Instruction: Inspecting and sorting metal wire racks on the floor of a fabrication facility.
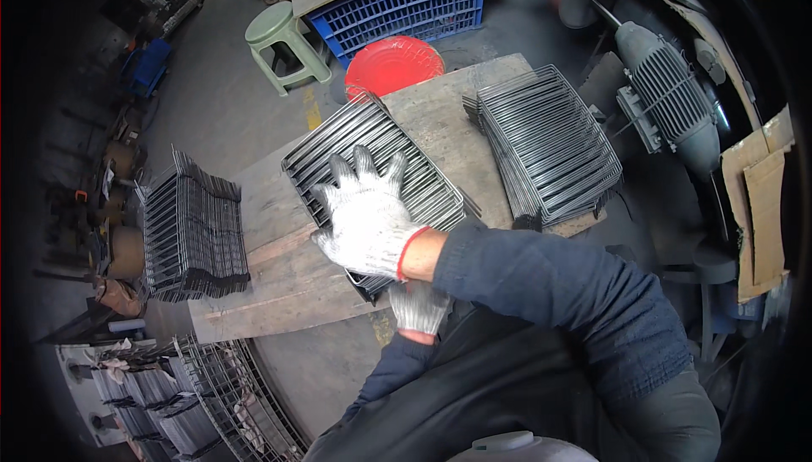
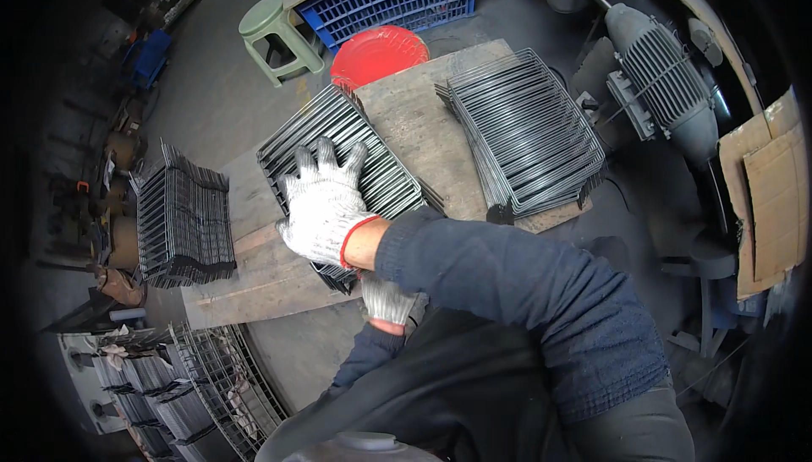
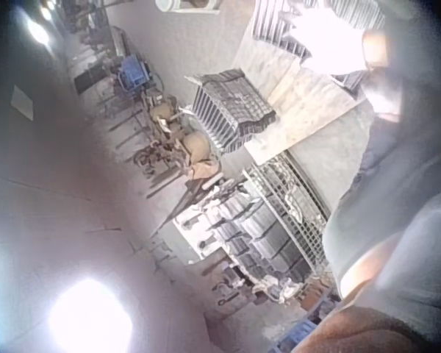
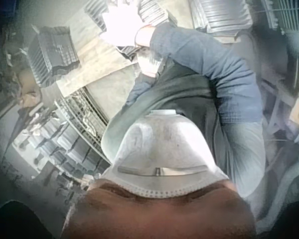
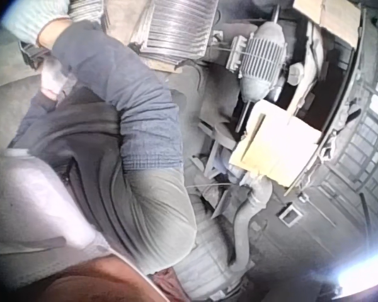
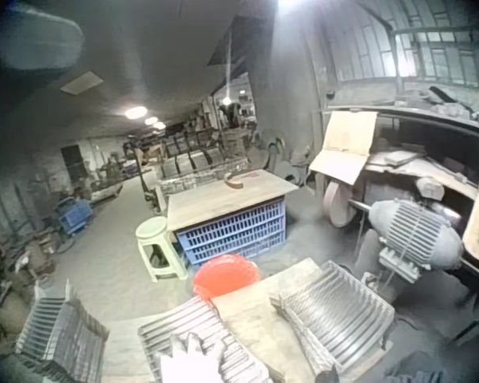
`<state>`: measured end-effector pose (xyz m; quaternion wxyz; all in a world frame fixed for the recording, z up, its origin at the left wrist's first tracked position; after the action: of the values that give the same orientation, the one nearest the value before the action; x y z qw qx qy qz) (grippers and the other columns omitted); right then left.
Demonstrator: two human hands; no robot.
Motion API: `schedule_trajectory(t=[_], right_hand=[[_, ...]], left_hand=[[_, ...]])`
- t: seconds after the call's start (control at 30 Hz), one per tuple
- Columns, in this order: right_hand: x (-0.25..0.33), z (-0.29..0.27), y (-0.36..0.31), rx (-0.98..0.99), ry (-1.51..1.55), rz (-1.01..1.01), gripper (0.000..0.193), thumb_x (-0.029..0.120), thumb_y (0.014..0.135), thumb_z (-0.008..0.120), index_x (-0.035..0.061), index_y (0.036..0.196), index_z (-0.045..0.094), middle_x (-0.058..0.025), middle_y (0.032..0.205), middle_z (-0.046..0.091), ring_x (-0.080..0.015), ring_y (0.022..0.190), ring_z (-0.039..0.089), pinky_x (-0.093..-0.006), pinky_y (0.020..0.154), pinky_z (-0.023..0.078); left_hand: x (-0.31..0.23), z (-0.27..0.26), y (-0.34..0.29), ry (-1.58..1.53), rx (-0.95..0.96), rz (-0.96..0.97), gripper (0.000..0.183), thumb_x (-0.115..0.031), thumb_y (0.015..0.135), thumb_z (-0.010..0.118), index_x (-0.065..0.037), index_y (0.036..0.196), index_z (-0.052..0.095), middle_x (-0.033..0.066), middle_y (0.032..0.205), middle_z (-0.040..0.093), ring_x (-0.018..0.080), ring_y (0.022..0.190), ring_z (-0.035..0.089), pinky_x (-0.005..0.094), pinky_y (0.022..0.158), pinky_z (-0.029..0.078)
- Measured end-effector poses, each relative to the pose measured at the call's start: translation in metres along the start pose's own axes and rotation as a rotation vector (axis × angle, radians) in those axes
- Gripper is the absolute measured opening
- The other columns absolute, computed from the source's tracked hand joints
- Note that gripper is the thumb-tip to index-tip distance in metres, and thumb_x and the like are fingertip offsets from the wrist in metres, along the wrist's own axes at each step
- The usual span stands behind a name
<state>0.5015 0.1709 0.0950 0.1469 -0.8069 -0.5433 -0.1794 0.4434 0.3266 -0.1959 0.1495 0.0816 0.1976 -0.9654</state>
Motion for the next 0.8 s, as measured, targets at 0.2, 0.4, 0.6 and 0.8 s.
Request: schedule_trajectory(t=[0.2,0.4,0.6,0.8], right_hand=[[-0.049,-0.021,-0.043,-0.605,0.005,0.033,0.090,0.054,0.097,0.070,0.0141,0.170,0.035,-0.0277,0.175,0.026,-0.0541,0.161,0.022,-0.0741,0.129,0.008],[-0.134,-0.019,-0.083,-0.289,0.920,0.363,0.088,0.054,0.101,0.070,-0.0036,0.162,0.043,-0.0285,0.160,0.052,-0.0343,0.152,0.049,-0.0371,0.126,0.038],[-0.180,0.062,-0.081,0.086,1.707,0.308,0.062,0.043,0.117,0.050,0.0000,0.162,0.048,-0.0123,0.163,0.053,-0.0183,0.144,0.052,-0.0313,0.124,0.038],[-0.168,0.097,-0.092,0.151,1.673,0.192,0.075,0.055,0.116,0.043,0.0012,0.168,0.037,-0.0116,0.173,0.040,-0.0212,0.159,0.035,-0.0341,0.132,0.026]], left_hand=[[-0.026,0.120,-0.085,0.188,-0.167,-0.244,0.045,-0.035,0.110,0.058,-0.002,0.141,0.062,0.0204,0.134,0.068,0.0314,0.123,0.066,0.0472,0.104,0.053],[-0.143,0.177,-0.100,0.548,0.436,0.677,0.050,-0.050,0.116,0.047,-0.011,0.091,0.065,0.0069,0.078,0.063,0.0233,0.064,0.064,0.0431,0.065,0.059],[-0.172,0.116,-0.002,0.443,-0.255,0.451,0.078,-0.067,0.111,0.046,-0.007,0.160,0.051,0.0155,0.152,0.063,0.0352,0.134,0.063,0.0515,0.114,0.053],[-0.182,0.126,0.018,0.541,-0.228,0.402,0.077,-0.067,0.109,0.051,-0.006,0.155,0.056,0.0154,0.148,0.065,0.0346,0.124,0.068,0.0470,0.104,0.060]])
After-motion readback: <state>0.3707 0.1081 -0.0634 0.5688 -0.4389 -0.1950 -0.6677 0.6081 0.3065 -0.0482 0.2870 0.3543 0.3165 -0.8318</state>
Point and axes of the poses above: each hand's wrist, its own y-axis towards the middle knuckle, its own z-axis out of the palm, x = y × z, the point moved 2 cm from there along y, towards the middle knuckle
